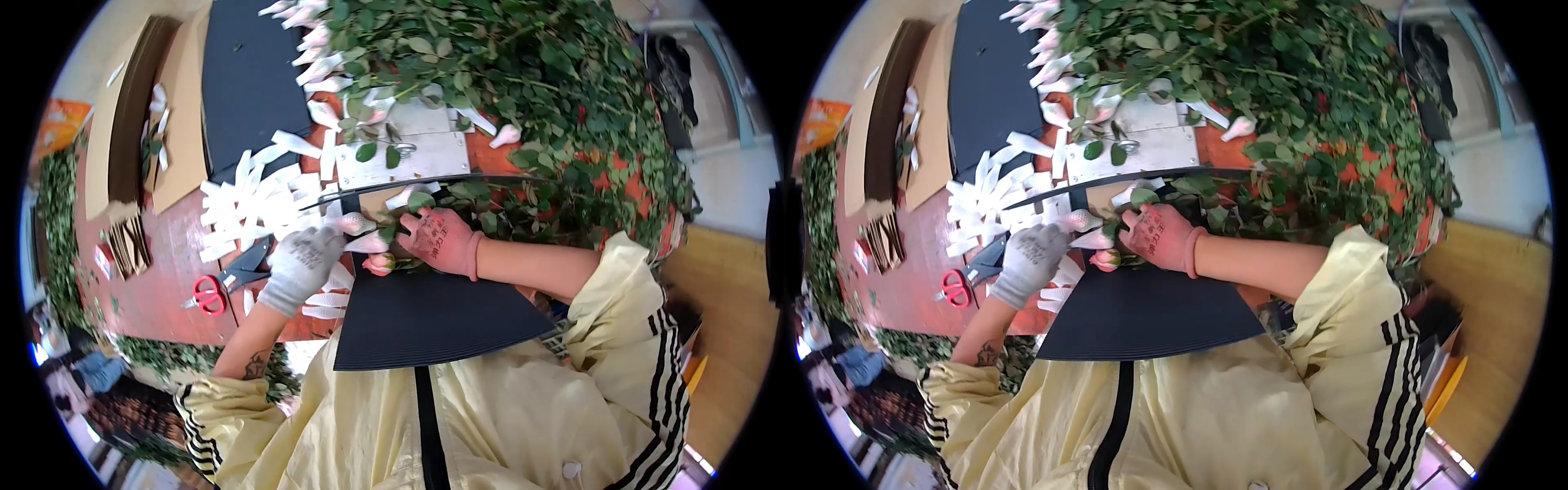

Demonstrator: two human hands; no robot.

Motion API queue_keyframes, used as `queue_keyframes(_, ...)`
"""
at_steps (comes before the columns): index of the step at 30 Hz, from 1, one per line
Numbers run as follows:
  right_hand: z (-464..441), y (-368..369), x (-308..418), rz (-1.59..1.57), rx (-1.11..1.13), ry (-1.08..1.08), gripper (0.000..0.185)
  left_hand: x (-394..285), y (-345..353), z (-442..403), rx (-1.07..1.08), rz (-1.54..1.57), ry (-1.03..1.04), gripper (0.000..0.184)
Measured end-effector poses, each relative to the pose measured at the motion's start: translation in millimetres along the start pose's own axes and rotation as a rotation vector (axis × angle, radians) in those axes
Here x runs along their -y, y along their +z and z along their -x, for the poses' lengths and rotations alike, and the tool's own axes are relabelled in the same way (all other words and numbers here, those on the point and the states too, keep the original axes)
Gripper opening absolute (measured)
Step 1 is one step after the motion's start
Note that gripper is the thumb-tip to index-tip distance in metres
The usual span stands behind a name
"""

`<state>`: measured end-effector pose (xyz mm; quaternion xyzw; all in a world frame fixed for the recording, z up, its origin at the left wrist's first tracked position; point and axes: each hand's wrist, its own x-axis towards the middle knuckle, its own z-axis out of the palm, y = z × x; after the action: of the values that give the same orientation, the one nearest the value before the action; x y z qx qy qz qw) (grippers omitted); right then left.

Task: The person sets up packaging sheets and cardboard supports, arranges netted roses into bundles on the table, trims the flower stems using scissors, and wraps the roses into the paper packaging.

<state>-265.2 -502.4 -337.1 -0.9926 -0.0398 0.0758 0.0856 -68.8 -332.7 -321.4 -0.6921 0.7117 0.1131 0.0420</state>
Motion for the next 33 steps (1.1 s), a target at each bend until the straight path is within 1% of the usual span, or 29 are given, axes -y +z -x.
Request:
queue_keyframes(1,1.0,0.4,-0.7,-0.016,0.012,0.008,0.011,3.1,-3.5,4.1,0.093,-0.024,-0.097,0.018)
queue_keyframes(3,5.1,7.3,-0.8,-0.009,-0.045,-0.009,0.011,19.4,-8.7,24.4,-0.099,0.108,-0.085,0.015)
queue_keyframes(4,5.0,4.9,-1.3,0.006,0.0,-0.032,0.011,15.7,-16.5,29.1,-0.131,0.13,-0.154,0.021)
queue_keyframes(5,2.0,3.4,-3.1,0.025,0.043,-0.066,0.011,12.8,-25.3,29.0,-0.132,0.119,-0.163,0.021)
queue_keyframes(6,2.8,6.8,-3.3,0.012,-0.035,-0.083,0.011,4.9,-40.3,26.9,-0.171,0.176,-0.161,0.026)
queue_keyframes(7,2.6,5.1,-2.8,0.005,-0.038,-0.103,0.011,-1.5,-47.1,26.1,-0.21,0.235,-0.164,0.031)
queue_keyframes(8,1.6,0.7,-2.9,-0.01,-0.01,-0.095,0.011,-0.7,-40.2,20.1,-0.283,0.301,0.026,0.04)
queue_keyframes(9,-0.5,-1.8,-3.2,-0.021,0.018,-0.089,0.01,-6.5,-34.7,12.8,-0.31,0.418,0.116,0.038)
queue_keyframes(10,-1.2,1.5,-1.9,0.001,-0.013,-0.063,0.01,-16.7,-33.0,3.0,-0.286,0.406,0.151,0.034)
queue_keyframes(11,-0.1,5.1,-2.3,0.005,-0.014,-0.084,0.01,-26.7,-15.8,-5.0,-0.335,0.48,0.16,0.032)
queue_keyframes(13,0.4,-5.2,-5.0,-0.012,-0.043,-0.077,0.015,-38.5,-11.2,-14.4,-0.368,0.246,0.191,0.031)
queue_keyframes(14,4.1,-14.6,-10.3,-0.052,0.138,-0.03,0.025,-39.6,-9.5,-15.0,-0.381,0.245,0.185,0.031)
queue_keyframes(15,6.1,-31.1,-10.4,-0.043,0.142,-0.033,0.025,-41.3,-7.9,-13.3,-0.283,0.269,0.162,0.031)
queue_keyframes(16,10.0,-43.9,-7.5,0.02,0.161,0.066,0.029,-41.9,-5.3,-11.7,-0.182,0.294,0.138,0.031)
queue_keyframes(17,14.2,-49.1,-4.8,0.08,0.182,0.159,0.033,-41.8,0.5,-10.6,-0.186,0.301,0.127,0.031)
queue_keyframes(18,23.0,-20.8,-11.2,0.21,0.121,0.065,0.036,-40.9,7.7,-10.3,-0.186,0.365,0.114,0.031)
queue_keyframes(19,24.0,-14.5,-12.9,0.21,0.123,0.061,0.036,-40.2,12.0,-9.7,-0.181,0.425,0.11,0.031)
queue_keyframes(21,22.5,-10.9,-20.0,0.202,0.184,0.08,0.035,-40.4,13.8,-9.5,-0.179,0.399,0.117,0.031)
queue_keyframes(22,17.8,-23.4,-23.4,0.208,0.186,0.077,0.035,-41.5,14.5,-9.5,-0.178,0.379,0.114,0.031)
queue_keyframes(24,8.2,-50.0,-27.9,0.04,0.424,0.067,0.034,-41.4,17.7,-10.2,-0.176,0.399,0.103,0.03)
queue_keyframes(25,11.0,-50.0,-28.4,0.042,0.429,0.064,0.034,-42.2,19.0,-9.7,-0.166,0.417,0.098,0.03)
queue_keyframes(27,21.9,-50.7,-31.5,0.174,0.232,-0.015,0.034,-43.9,14.1,-10.8,-0.165,0.387,0.097,0.029)
queue_keyframes(28,26.9,-51.8,-30.6,0.181,0.238,-0.019,0.034,-44.7,10.3,-11.4,-0.163,0.354,0.098,0.028)
queue_keyframes(30,35.9,-54.9,-28.3,0.292,-0.03,-0.089,0.035,-47.0,2.6,-9.8,-0.179,0.395,0.08,0.026)
queue_keyframes(31,36.3,-58.3,-28.8,0.298,-0.025,-0.095,0.035,-47.4,1.1,-9.0,-0.184,0.428,0.069,0.025)
queue_keyframes(32,35.9,-63.7,-29.1,0.299,0.031,-0.048,0.035,-47.3,1.4,-9.0,-0.192,0.43,0.066,0.025)
queue_keyframes(33,35.5,-69.3,-29.1,0.3,0.086,-0.002,0.036,-46.9,1.9,-8.9,-0.117,0.411,0.05,0.024)
